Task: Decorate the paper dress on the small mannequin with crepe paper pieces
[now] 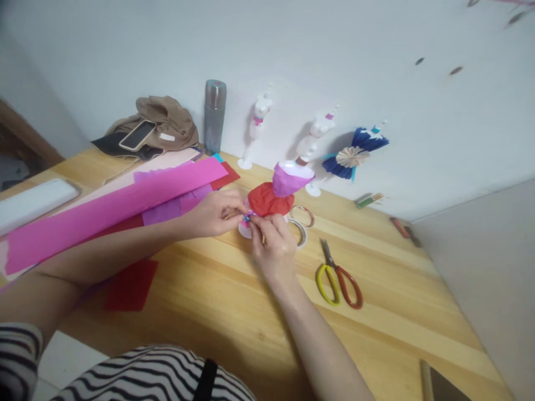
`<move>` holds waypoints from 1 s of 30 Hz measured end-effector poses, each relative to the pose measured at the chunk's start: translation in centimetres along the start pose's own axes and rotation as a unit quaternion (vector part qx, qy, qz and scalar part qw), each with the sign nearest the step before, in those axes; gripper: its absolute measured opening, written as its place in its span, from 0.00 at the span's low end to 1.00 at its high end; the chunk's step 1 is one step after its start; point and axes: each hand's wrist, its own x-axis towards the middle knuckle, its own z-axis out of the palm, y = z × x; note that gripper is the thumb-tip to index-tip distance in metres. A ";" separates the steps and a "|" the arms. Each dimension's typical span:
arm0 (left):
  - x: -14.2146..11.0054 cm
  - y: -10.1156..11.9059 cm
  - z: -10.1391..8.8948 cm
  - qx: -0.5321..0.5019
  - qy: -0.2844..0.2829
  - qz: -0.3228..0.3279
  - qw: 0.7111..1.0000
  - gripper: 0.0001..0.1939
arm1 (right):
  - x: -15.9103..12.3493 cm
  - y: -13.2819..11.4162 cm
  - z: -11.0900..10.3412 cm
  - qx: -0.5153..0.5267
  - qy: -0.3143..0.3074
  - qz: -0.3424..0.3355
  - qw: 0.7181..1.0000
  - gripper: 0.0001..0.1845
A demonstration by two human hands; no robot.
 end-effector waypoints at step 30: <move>0.7 0.2 0.7 -0.166 -0.002 -0.169 0.972 0.07 | -0.2 -0.2 0.2 -0.010 0.034 -0.044 0.998 0.08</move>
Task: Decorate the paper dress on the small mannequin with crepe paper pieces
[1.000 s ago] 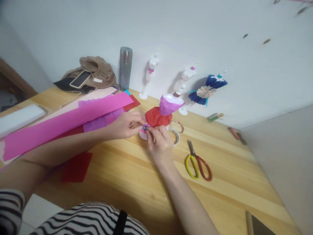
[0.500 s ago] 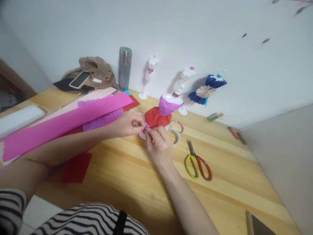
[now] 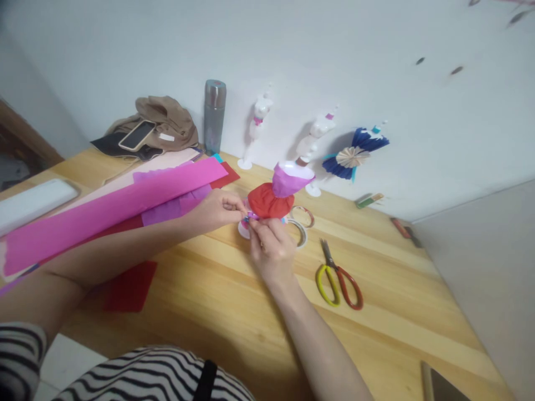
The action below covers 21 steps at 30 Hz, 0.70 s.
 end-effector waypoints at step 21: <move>0.1 -0.5 -0.3 -0.003 0.004 0.034 0.999 0.06 | 0.1 -0.1 0.0 -0.005 -0.026 0.053 0.998 0.07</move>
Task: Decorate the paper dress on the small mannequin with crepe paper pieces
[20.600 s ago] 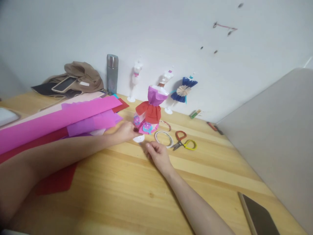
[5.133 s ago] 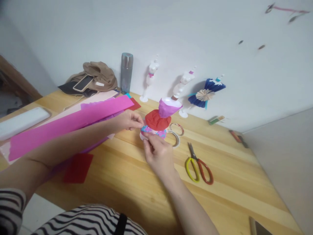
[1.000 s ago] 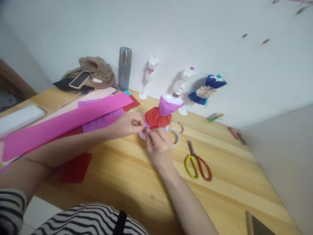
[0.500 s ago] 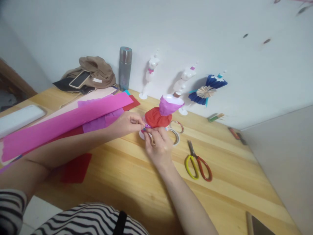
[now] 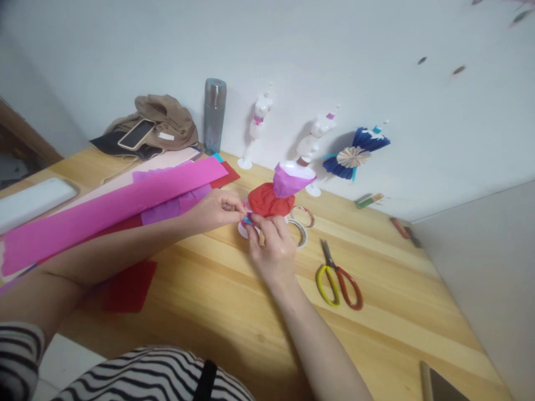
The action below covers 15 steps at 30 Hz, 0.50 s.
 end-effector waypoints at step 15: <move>0.0 0.1 -0.1 0.008 -0.010 0.022 1.000 0.07 | 0.6 -0.2 0.5 -0.026 0.006 -0.016 1.000 0.06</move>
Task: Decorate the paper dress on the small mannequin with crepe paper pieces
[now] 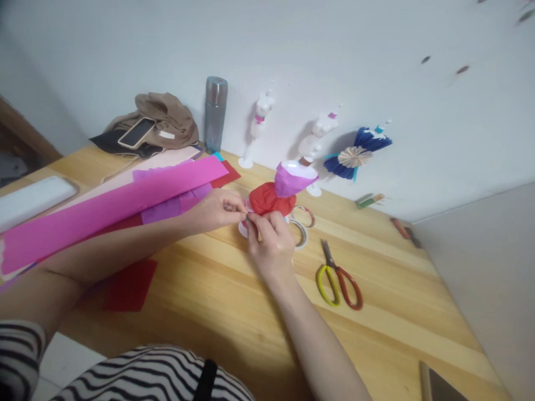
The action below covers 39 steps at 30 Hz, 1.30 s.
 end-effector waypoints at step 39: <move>-1.4 -1.0 0.4 0.297 -0.004 0.203 0.933 0.13 | 0.0 -0.1 -0.4 0.010 -0.014 0.000 1.000 0.08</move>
